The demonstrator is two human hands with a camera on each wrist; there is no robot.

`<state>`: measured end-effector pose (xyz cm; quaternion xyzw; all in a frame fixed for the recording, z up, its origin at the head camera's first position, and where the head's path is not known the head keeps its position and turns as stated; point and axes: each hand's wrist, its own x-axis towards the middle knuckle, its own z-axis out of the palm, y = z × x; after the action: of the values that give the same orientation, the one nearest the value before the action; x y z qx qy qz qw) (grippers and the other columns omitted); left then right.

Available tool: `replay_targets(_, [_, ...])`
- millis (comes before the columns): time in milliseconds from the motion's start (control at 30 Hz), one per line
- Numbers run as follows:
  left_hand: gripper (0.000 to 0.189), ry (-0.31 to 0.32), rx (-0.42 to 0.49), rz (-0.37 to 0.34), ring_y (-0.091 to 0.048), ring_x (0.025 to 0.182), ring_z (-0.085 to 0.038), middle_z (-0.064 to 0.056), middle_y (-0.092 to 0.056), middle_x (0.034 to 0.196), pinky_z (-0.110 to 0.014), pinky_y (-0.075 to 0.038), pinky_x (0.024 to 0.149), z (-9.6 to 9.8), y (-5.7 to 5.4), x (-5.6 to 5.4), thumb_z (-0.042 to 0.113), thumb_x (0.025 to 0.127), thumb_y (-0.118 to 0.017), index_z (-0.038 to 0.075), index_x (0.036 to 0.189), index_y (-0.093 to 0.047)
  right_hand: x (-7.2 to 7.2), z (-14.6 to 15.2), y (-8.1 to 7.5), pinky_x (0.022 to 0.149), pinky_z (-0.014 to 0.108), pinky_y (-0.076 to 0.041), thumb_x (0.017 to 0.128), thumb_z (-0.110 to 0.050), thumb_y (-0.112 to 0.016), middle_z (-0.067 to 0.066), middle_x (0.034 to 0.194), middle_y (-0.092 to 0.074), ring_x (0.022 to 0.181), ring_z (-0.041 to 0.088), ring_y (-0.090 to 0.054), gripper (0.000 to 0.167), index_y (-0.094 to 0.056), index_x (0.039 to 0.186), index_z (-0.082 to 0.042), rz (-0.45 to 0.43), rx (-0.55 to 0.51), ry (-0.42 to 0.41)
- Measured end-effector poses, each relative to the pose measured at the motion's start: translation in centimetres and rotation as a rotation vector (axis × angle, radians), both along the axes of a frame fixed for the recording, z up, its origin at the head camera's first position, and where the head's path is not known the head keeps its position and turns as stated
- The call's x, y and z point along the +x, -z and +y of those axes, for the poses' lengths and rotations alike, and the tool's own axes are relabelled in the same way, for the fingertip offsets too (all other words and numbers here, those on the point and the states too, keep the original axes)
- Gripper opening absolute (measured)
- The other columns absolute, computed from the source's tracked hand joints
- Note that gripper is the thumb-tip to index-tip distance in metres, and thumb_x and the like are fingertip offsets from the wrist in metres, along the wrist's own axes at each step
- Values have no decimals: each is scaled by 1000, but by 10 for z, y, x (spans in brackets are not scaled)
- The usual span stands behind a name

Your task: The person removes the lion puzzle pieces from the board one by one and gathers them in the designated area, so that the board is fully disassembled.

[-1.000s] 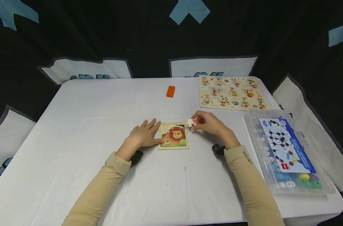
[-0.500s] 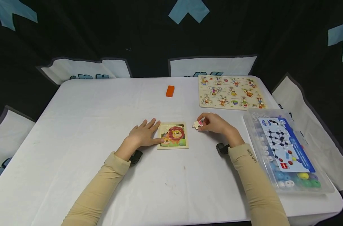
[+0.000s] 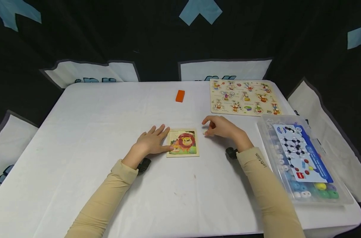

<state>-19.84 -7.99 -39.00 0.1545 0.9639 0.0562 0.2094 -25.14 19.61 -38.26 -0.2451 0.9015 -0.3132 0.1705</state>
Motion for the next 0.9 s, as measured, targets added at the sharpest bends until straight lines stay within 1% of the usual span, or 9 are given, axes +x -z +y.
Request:
replay_targets(67, [84, -2, -2, -1, -5, 136, -31, -3, -5, 151, -54, -15, 103, 0, 0, 1, 63, 83, -46, 21, 147, -12, -2, -11, -2, 55, 30, -39, 82, -10, -67, 6, 75, -53, 62, 18, -46, 33, -58, 113, -4, 18, -7, -30])
replay_targets(133, [84, -5, -6, -6, -5, 136, -31, -2, -5, 151, -54, -15, 103, 0, -1, 1, 64, 83, -46, 22, 147, -12, -3, -24, -4, 58, 31, -42, 83, -10, -66, 7, 82, -56, 68, 19, -49, 31, -59, 114, -5, 37, -14, -74])
replay_targets(200, [84, -6, -7, -8, -6, 136, -31, -3, -6, 151, -54, -16, 103, 0, -1, 1, 64, 82, -46, 22, 147, -12, -4, -36, -4, 65, 33, -45, 84, -11, -65, 9, 90, -57, 76, 21, -52, 31, -60, 115, -7, 44, -15, -119])
replay_targets(267, [84, -7, -9, -9, -6, 136, -31, -3, -6, 151, -54, -16, 103, 1, -1, 1, 64, 82, -46, 21, 147, -12, -5, -48, -4, 75, 37, -45, 85, -14, -64, 10, 101, -57, 88, 23, -52, 31, -61, 116, -8, 46, -9, -175])
replay_targets(333, [85, -6, -13, -9, -6, 136, -31, -3, -5, 151, -54, -16, 103, 1, -2, 1, 64, 82, -45, 21, 147, -12, -5, -57, -2, 83, 41, -42, 87, -19, -63, 11, 108, -54, 97, 24, -49, 33, -61, 118, -11, 49, 21, -237])
replay_targets(467, [85, -2, -19, -4, -6, 136, -31, -3, -5, 151, -53, -16, 103, 0, -2, 1, 65, 82, -45, 21, 147, -11, -1, -69, 0, 83, 40, -40, 88, -25, -61, 11, 110, -50, 96, 23, -46, 37, -58, 123, -15, 94, 129, -339])
replay_targets(567, [85, 0, -22, -1, -6, 136, -30, -3, -5, 151, -53, -17, 103, 0, -1, 1, 65, 82, -45, 21, 147, -11, 3, -73, 0, 80, 38, -40, 87, -23, -62, 11, 111, -49, 94, 22, -44, 39, -57, 125, -17, 120, 201, -355])
replay_targets(633, [85, 1, -23, -3, -6, 136, -30, -3, -5, 151, -53, -17, 103, 0, -1, 0, 65, 82, -45, 21, 147, -11, 4, -74, 0, 82, 38, -40, 87, -21, -63, 11, 113, -48, 97, 22, -43, 40, -57, 126, -17, 121, 226, -347])
replay_targets(900, [85, -4, -21, -5, -6, 136, -30, -3, -5, 151, -53, -16, 103, 1, -3, 0, 65, 82, -45, 22, 147, -11, 4, -75, 2, 87, 40, -39, 87, -21, -62, 11, 114, -47, 101, 23, -42, 36, -58, 122, -19, 130, 241, -339])
